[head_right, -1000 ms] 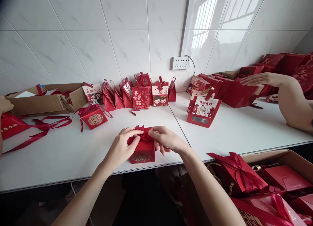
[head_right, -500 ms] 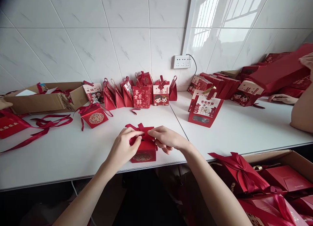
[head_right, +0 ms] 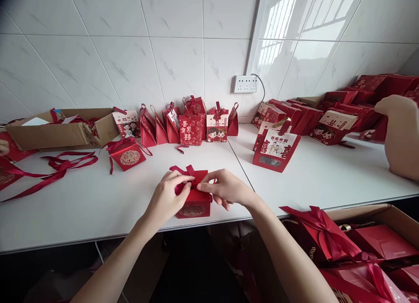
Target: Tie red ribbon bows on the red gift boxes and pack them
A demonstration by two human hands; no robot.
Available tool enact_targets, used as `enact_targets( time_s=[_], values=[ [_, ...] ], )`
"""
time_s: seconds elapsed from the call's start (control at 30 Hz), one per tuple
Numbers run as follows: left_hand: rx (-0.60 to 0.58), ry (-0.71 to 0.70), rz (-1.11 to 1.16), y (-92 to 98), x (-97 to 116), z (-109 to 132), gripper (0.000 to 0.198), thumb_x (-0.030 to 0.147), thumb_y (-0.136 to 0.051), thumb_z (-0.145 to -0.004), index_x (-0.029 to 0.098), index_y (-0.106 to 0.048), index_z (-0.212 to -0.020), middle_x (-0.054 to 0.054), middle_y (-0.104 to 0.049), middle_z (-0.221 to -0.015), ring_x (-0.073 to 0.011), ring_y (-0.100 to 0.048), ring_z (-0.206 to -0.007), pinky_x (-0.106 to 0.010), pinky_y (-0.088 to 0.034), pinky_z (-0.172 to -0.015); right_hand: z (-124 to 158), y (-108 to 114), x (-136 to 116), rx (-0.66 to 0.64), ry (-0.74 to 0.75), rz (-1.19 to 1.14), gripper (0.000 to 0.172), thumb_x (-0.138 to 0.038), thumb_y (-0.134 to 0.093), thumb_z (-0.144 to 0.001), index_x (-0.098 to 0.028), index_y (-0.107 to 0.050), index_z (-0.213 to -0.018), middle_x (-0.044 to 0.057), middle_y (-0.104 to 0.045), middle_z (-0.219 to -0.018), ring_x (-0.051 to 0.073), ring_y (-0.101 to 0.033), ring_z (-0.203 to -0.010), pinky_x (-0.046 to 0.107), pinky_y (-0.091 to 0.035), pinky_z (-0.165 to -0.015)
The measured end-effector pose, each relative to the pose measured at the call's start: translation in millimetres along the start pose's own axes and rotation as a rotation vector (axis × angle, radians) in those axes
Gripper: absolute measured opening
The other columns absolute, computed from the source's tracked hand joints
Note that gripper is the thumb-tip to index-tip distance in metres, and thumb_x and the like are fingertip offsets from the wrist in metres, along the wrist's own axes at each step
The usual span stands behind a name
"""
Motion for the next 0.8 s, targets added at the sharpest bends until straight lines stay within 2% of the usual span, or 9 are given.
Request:
enact_targets(
  time_s=[0.17,0.23,0.37,0.5,0.57,0.63,0.8],
  values=[
    [-0.011,0.012,0.011,-1.4,-1,0,0.022,0.012,-0.053,-0.082,0.020,-0.070,-0.093,-0.003,-0.064,-0.081,-0.0195,-0.061,-0.085,-0.035,-0.053,-0.080,-1,-8,-3,-0.072,0.020,-0.037,0.020,-0.038,-0.054,-0.087,-0.018,-0.057,-0.082,-0.009,-0.046,-0.035,0.005,-0.036,-0.023,0.015,-0.023,-0.025],
    [-0.016,0.015,0.017,-1.8,-1,0,0.022,0.012,-0.053,-0.082,0.019,-0.070,-0.094,-0.003,-0.064,-0.081,-0.0195,-0.061,-0.085,-0.036,-0.053,-0.081,-2,-9,-1,-0.101,-0.005,-0.078,0.020,-0.035,-0.050,-0.089,-0.019,-0.053,-0.078,-0.010,-0.044,-0.034,0.005,-0.033,-0.022,0.015,-0.023,-0.025],
    [-0.026,0.026,0.022,-2.6,-2,0,0.022,0.013,-0.052,-0.083,0.020,-0.070,-0.093,-0.003,-0.064,-0.081,-0.0193,-0.060,-0.084,-0.036,-0.053,-0.081,-4,-3,1,-0.029,-0.020,-0.084,0.029,-0.041,-0.045,-0.091,-0.019,-0.049,-0.072,-0.010,-0.041,-0.034,0.005,-0.032,-0.023,0.015,-0.024,-0.026],
    [-0.030,0.038,0.026,-2.8,-3,-1,0.022,0.012,-0.052,-0.082,0.019,-0.070,-0.093,-0.004,-0.064,-0.082,-0.0200,-0.060,-0.086,-0.036,-0.053,-0.082,-1,-5,-4,-0.032,0.006,0.007,0.025,-0.043,-0.053,-0.088,-0.019,-0.056,-0.083,-0.010,-0.043,-0.035,0.006,-0.035,-0.024,0.017,-0.025,-0.028],
    [-0.032,0.037,0.026,-2.8,-2,-1,0.022,0.012,-0.053,-0.082,0.019,-0.070,-0.093,-0.004,-0.064,-0.082,-0.0202,-0.061,-0.086,-0.037,-0.053,-0.082,2,-6,-10,-0.023,0.063,0.063,0.022,-0.039,-0.052,-0.088,-0.018,-0.058,-0.084,-0.009,-0.046,-0.038,0.007,-0.039,-0.027,0.018,-0.029,-0.031],
    [-0.029,0.034,0.027,-2.5,-2,-1,0.022,0.012,-0.053,-0.082,0.019,-0.070,-0.093,-0.004,-0.064,-0.082,-0.0198,-0.060,-0.085,-0.036,-0.053,-0.081,7,-2,-21,0.045,0.171,0.151,0.019,-0.033,-0.050,-0.089,-0.018,-0.058,-0.080,-0.007,-0.050,-0.045,0.007,-0.043,-0.033,0.019,-0.033,-0.038],
    [-0.012,0.026,0.038,-2.5,-3,0,0.021,0.011,-0.054,-0.081,0.019,-0.070,-0.092,-0.003,-0.064,-0.081,-0.0188,-0.060,-0.083,-0.035,-0.053,-0.080,21,2,-42,0.206,0.446,0.459,0.012,-0.014,-0.052,-0.081,-0.017,-0.063,-0.083,0.003,-0.061,-0.081,0.011,-0.052,-0.061,0.023,-0.041,-0.057]
  ],
)
Point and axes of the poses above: each hand's wrist, its own z-axis away from the middle knuckle, its own y-axis out of the back of the hand, x = y × z, the point moved 8 cm from there along -z, towards the middle knuckle
